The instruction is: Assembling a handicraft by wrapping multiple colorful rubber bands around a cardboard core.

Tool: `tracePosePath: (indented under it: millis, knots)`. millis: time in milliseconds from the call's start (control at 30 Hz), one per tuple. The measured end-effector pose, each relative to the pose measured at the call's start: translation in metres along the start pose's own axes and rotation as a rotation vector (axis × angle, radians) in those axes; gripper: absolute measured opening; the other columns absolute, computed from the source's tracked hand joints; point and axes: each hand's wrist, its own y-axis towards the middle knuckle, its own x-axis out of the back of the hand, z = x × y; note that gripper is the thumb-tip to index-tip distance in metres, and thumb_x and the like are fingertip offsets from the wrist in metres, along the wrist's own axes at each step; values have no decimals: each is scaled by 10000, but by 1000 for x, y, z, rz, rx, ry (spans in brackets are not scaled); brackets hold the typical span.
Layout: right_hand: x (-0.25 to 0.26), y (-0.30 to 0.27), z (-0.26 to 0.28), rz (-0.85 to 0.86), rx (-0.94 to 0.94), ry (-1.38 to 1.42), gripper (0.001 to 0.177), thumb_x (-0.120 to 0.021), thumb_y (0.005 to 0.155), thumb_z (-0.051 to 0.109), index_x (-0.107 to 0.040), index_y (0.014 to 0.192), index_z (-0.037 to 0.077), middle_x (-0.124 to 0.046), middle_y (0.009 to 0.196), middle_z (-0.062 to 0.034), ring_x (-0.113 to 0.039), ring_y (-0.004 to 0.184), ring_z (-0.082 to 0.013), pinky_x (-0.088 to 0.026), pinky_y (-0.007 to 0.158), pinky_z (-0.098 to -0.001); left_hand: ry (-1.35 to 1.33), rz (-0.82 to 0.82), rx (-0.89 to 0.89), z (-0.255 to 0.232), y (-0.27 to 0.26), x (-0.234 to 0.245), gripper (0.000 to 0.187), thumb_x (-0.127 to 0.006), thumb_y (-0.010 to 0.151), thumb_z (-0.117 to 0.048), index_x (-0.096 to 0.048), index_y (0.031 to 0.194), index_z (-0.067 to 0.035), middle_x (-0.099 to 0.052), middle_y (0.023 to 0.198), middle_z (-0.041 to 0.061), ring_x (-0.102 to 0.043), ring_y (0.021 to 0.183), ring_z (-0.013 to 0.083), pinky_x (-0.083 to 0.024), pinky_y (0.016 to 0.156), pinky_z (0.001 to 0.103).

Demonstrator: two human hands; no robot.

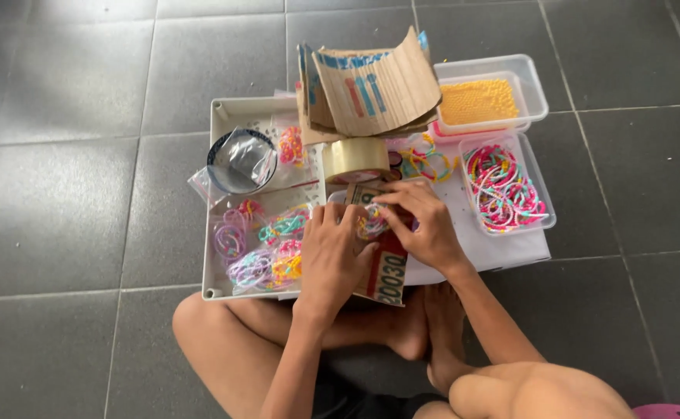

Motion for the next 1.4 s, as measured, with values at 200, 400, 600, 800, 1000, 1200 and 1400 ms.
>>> tracePosePath:
  millis: [200, 400, 600, 800, 1000, 1200, 1400]
  knots:
    - [4, 0, -5, 91, 13, 28, 118, -697, 917, 67, -741, 1026, 53, -729, 1070, -128, -662, 1090, -317, -546, 942, -442, 67, -40, -115, 3, 14, -1, 806, -939, 589, -389, -532, 1240, -147, -481, 1259, 131, -448, 1255, 392, -455, 977, 473]
    - [4, 0, -11, 164, -40, 19, 169, -632, 954, 160, -766, 1051, 129, -750, 1078, -68, -631, 1068, -243, -538, 933, -399, -10, 13, -131, 20, 7, -13, 747, -846, 747, -450, -536, 1326, -95, -461, 1417, 208, -384, 1417, 422, -412, 1074, 510]
    - [3, -4, -13, 111, -127, 2, 167, -725, 920, 179, -776, 1078, 162, -758, 1038, -33, -647, 1077, -222, -538, 945, -365, -67, 97, -172, 30, 12, -16, 690, -747, 869, -460, -497, 1410, -112, -435, 1487, 231, -385, 1436, 407, -373, 1131, 499]
    - [2, -7, -12, 89, -224, 5, 229, -769, 913, 191, -751, 1141, 181, -754, 1082, -11, -650, 1119, -221, -526, 980, -382, 109, 151, -324, 47, 41, -22, 729, -895, 674, -351, -580, 1293, -132, -520, 1308, 156, -514, 1270, 368, -525, 978, 452]
    - [-1, -15, -23, 50, -260, 68, 295, -805, 900, 327, -676, 1118, 174, -728, 1055, -30, -656, 1113, -251, -513, 999, -423, 235, 12, -327, 17, 26, -14, 643, -875, 679, -422, -552, 1114, -76, -529, 1091, 174, -516, 1103, 381, -404, 1057, 449]
    - [1, -13, -15, 33, -202, 30, 240, -775, 897, 214, -666, 1094, 129, -715, 1023, -60, -659, 1082, -278, -519, 978, -427, 51, -20, -215, 24, 25, -21, 577, -810, 764, -426, -510, 1172, -150, -497, 1126, 99, -476, 1124, 334, -401, 1009, 425]
    - [0, -8, -11, -1, -99, -20, 200, -775, 921, 296, -707, 1014, 132, -720, 998, -68, -661, 1055, -274, -518, 965, -402, -144, -41, -190, 29, 17, -21, 474, -712, 905, -280, -519, 1307, -122, -495, 1268, 131, -450, 1221, 365, -395, 1061, 473]
